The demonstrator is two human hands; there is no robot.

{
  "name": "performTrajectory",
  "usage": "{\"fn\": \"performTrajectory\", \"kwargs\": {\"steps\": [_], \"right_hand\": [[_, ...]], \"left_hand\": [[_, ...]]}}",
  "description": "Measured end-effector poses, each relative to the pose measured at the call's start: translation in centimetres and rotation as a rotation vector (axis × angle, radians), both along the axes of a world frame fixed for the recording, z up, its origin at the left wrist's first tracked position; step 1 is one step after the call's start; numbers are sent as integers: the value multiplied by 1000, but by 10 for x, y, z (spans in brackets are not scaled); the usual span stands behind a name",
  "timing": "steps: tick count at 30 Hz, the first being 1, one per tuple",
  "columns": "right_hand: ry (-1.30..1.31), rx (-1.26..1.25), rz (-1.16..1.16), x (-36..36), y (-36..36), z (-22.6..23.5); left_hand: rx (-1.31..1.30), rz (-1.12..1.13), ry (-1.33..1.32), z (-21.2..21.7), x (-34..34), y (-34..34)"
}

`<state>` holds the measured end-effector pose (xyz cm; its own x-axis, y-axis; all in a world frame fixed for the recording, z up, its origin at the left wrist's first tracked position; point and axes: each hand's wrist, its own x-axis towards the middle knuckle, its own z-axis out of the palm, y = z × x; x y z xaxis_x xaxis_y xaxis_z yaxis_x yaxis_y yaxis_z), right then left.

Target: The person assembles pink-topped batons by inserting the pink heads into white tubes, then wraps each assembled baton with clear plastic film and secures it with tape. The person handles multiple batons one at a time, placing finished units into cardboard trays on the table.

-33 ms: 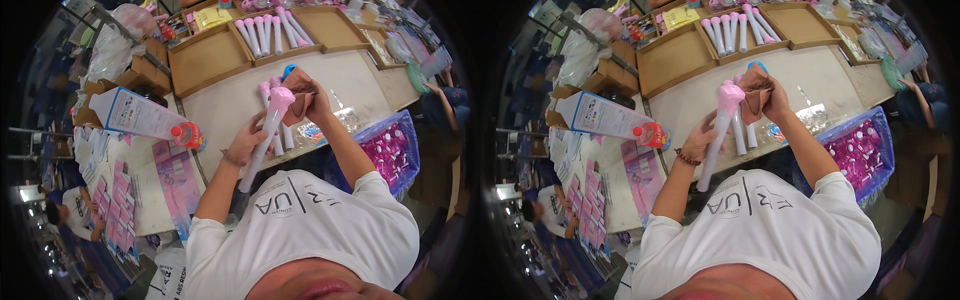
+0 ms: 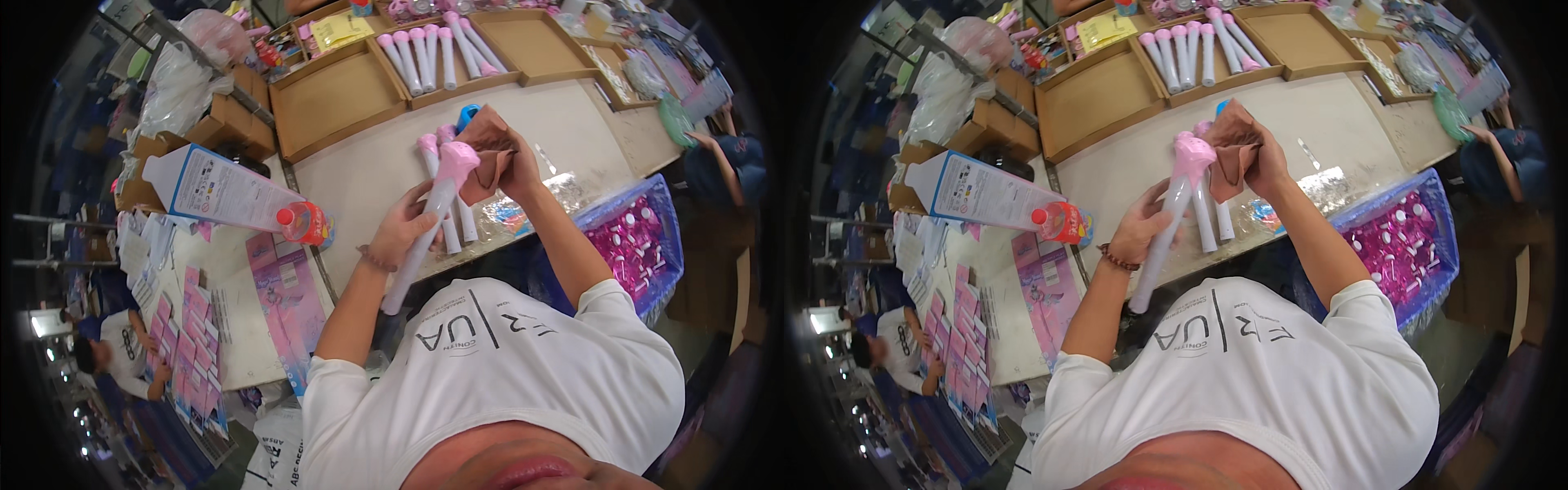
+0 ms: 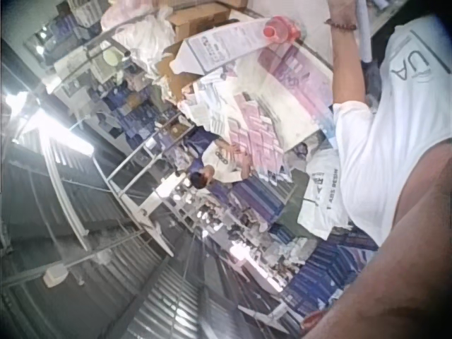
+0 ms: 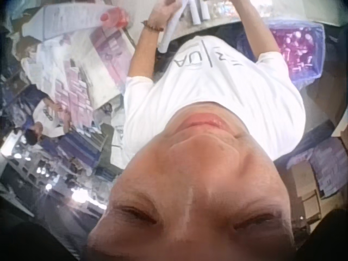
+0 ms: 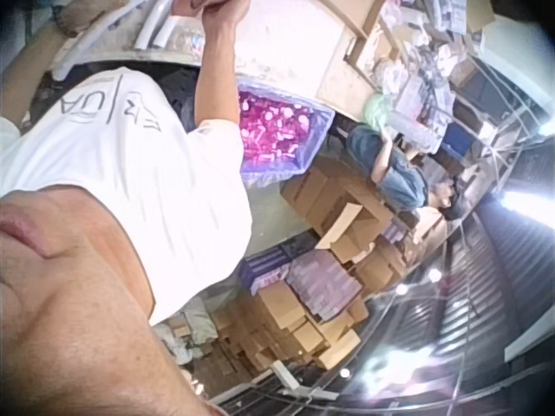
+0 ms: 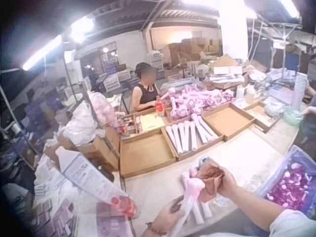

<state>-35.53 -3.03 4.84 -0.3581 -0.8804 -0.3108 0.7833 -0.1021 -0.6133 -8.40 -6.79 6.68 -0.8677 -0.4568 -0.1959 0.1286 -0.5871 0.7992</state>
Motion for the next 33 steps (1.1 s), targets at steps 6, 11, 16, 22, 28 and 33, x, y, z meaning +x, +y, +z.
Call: {"fn": "performTrajectory", "kwargs": {"steps": [6, 11, 16, 22, 28, 33], "right_hand": [[540, 7, 405, 19, 68, 34], [1642, -754, 354, 64, 79, 84], [1692, -903, 473, 57, 112, 138], [1493, -428, 256, 29, 151, 134], [741, 76, 424, -9, 169, 127], [766, -486, 825, -36, 167, 142]], "left_hand": [[-312, -85, -265, 17, 8, 11], [-136, -491, -180, 29, 3, 35], [-274, -715, -121, 54, -15, 67], [-1276, -259, -301, 62, -66, 102], [-1672, -219, -418, 71, -99, 105], [-1265, -442, -178, 86, -115, 110]]}}
